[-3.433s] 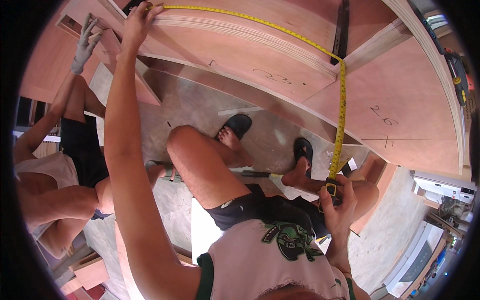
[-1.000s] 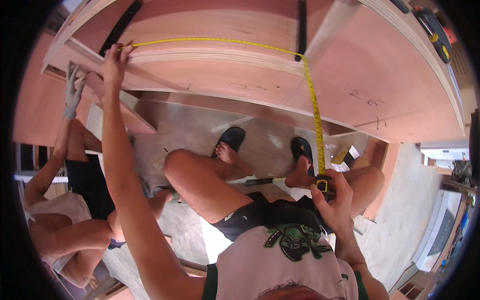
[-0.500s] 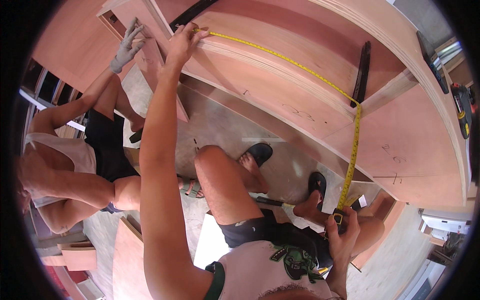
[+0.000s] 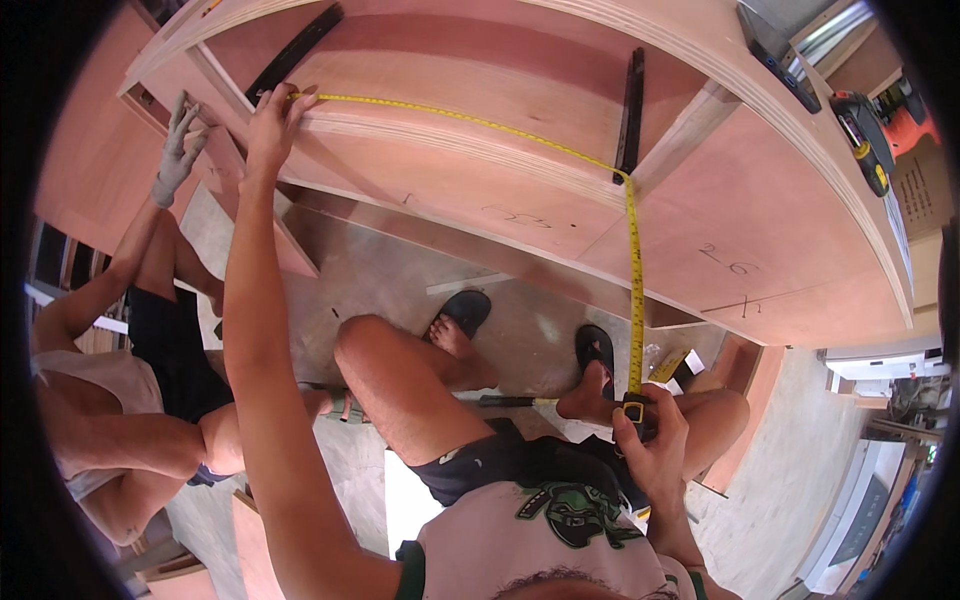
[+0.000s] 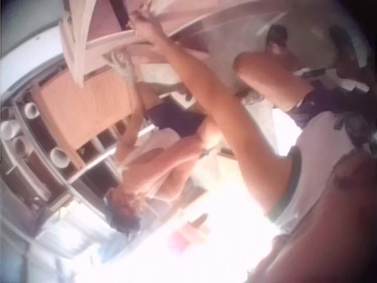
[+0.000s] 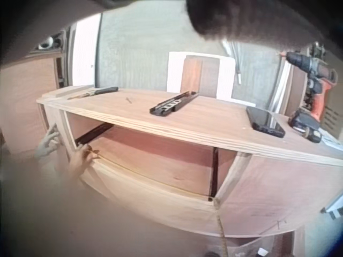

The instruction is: The person measures and marks a wooden cabinet using a tape measure and pencil. They also handle a metal hinge and position it inside the cabinet.

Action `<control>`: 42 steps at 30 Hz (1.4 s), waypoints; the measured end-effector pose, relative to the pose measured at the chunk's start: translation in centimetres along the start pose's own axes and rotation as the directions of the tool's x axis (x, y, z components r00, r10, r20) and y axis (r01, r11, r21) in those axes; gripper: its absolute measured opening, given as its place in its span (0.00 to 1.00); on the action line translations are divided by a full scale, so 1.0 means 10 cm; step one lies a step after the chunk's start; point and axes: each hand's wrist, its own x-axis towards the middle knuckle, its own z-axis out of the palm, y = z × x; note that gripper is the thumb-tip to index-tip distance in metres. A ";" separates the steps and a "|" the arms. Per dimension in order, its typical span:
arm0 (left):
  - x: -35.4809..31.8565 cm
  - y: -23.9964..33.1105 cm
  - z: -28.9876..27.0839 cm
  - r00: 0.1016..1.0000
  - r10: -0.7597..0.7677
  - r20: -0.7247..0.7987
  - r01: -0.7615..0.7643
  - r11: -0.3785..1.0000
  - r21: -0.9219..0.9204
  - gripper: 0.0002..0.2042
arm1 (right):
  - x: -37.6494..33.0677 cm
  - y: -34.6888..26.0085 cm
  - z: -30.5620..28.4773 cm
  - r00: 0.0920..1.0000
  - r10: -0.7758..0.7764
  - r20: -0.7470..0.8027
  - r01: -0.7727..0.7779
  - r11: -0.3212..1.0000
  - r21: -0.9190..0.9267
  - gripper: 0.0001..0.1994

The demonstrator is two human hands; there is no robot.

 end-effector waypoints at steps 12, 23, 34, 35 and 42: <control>0.01 -0.08 0.02 0.996 0.087 -0.029 -0.087 0.996 0.001 0.21 | -0.01 -0.05 0.00 1.000 0.000 -0.004 0.000 1.000 0.000 0.21; 0.00 -0.01 0.05 1.000 -0.003 -0.028 0.002 1.000 -0.027 0.21 | -0.02 -0.03 0.00 0.999 0.045 0.015 -0.044 0.999 -0.014 0.21; -0.03 0.09 -0.01 0.999 -0.027 0.029 0.029 0.996 -0.089 0.22 | -0.08 0.01 -0.08 0.986 0.159 0.049 -0.165 0.974 0.158 0.22; -0.01 0.08 -0.02 0.999 -0.012 0.036 0.016 0.995 -0.094 0.22 | -0.08 0.05 -0.09 0.989 0.138 0.045 -0.143 0.979 0.147 0.22; -0.08 -0.30 0.04 0.999 0.037 0.028 -0.030 0.976 -0.217 0.20 | -0.08 0.24 -0.21 1.000 -0.012 0.027 0.010 0.999 0.051 0.21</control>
